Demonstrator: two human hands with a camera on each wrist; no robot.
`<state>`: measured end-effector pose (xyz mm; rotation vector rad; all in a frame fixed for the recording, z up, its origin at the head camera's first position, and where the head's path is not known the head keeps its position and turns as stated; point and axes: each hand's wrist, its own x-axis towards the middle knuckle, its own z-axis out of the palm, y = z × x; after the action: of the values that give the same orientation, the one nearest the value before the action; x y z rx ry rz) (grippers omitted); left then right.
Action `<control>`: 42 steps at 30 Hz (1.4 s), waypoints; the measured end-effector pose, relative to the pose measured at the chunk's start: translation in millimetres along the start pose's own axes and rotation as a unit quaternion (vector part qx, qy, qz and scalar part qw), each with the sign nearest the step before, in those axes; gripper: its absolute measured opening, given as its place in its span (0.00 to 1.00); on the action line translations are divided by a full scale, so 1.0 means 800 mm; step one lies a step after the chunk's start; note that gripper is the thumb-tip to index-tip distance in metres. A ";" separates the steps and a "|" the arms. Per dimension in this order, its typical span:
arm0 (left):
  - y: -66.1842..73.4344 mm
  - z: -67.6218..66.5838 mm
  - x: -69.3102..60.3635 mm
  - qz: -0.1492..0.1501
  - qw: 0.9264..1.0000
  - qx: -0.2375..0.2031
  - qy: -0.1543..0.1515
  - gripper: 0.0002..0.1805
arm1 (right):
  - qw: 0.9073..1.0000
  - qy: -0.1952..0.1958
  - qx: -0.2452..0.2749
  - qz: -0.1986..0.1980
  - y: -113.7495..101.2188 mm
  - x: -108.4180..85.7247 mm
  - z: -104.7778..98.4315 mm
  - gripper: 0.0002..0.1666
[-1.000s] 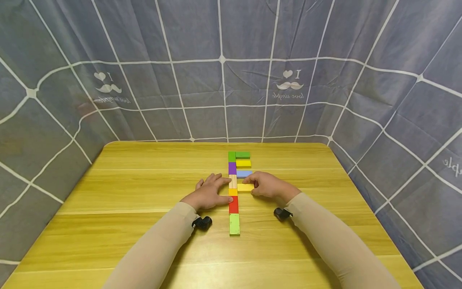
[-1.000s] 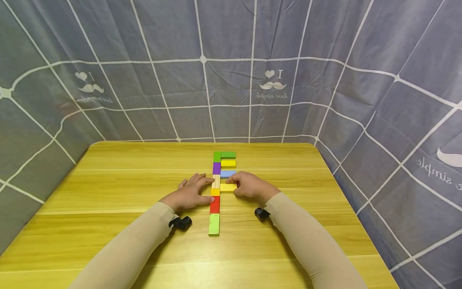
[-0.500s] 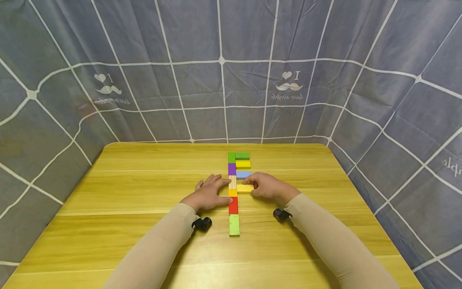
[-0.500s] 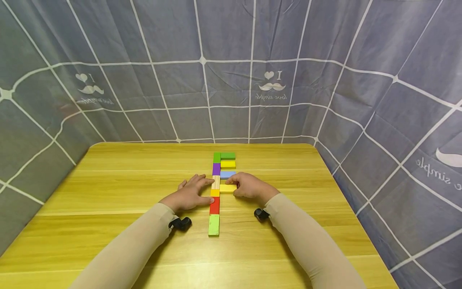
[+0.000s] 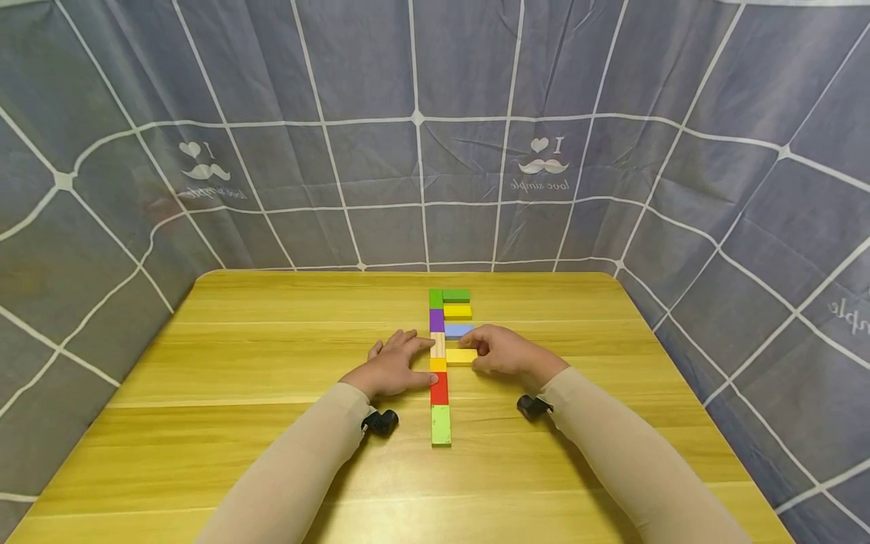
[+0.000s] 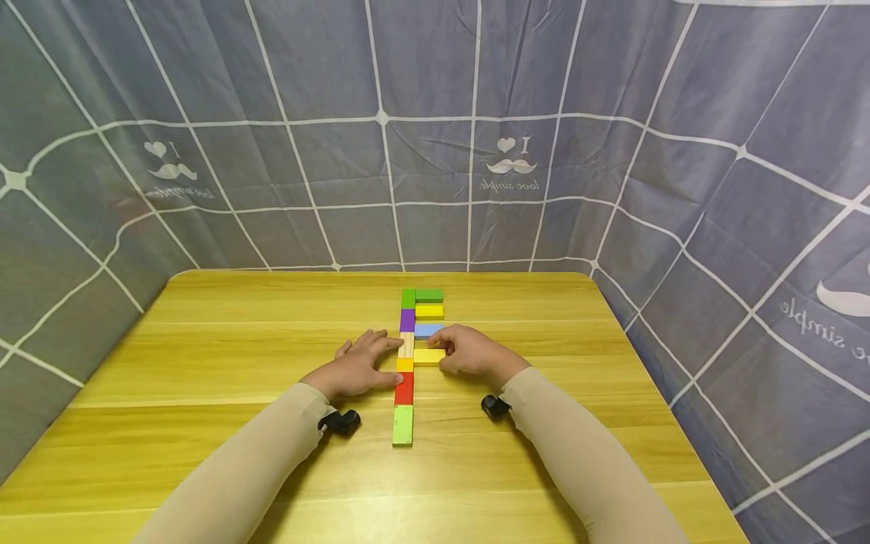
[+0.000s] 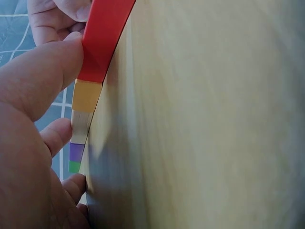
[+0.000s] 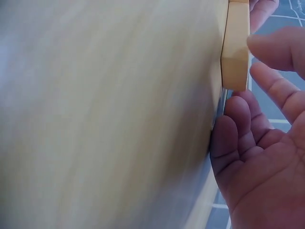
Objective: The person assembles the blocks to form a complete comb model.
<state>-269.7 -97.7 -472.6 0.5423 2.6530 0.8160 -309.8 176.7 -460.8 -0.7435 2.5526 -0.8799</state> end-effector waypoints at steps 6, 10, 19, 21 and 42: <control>-0.002 0.001 0.002 -0.002 1.000 0.007 0.003 0.43 | 1.000 0.026 0.009 0.009 0.007 -0.006 -0.001 0.24; 0.000 -0.001 0.003 -0.003 1.000 0.017 0.000 0.43 | 0.999 0.042 0.006 0.008 0.011 -0.011 -0.004 0.22; 0.008 -0.006 0.008 -0.009 0.999 0.039 -0.001 0.43 | 0.998 0.057 0.008 0.005 0.013 -0.017 -0.010 0.21; 0.010 -0.007 0.009 -0.011 0.999 0.041 0.000 0.43 | 0.998 0.061 0.007 0.004 0.014 -0.018 -0.010 0.21; 0.009 -0.011 0.012 -0.015 0.999 0.040 0.010 0.43 | 0.997 0.069 -0.005 0.022 0.019 -0.022 -0.015 0.21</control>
<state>-279.8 -92.1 -463.4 0.5171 2.7144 0.7117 -306.9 203.0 -459.0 -0.6485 2.6856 -0.9350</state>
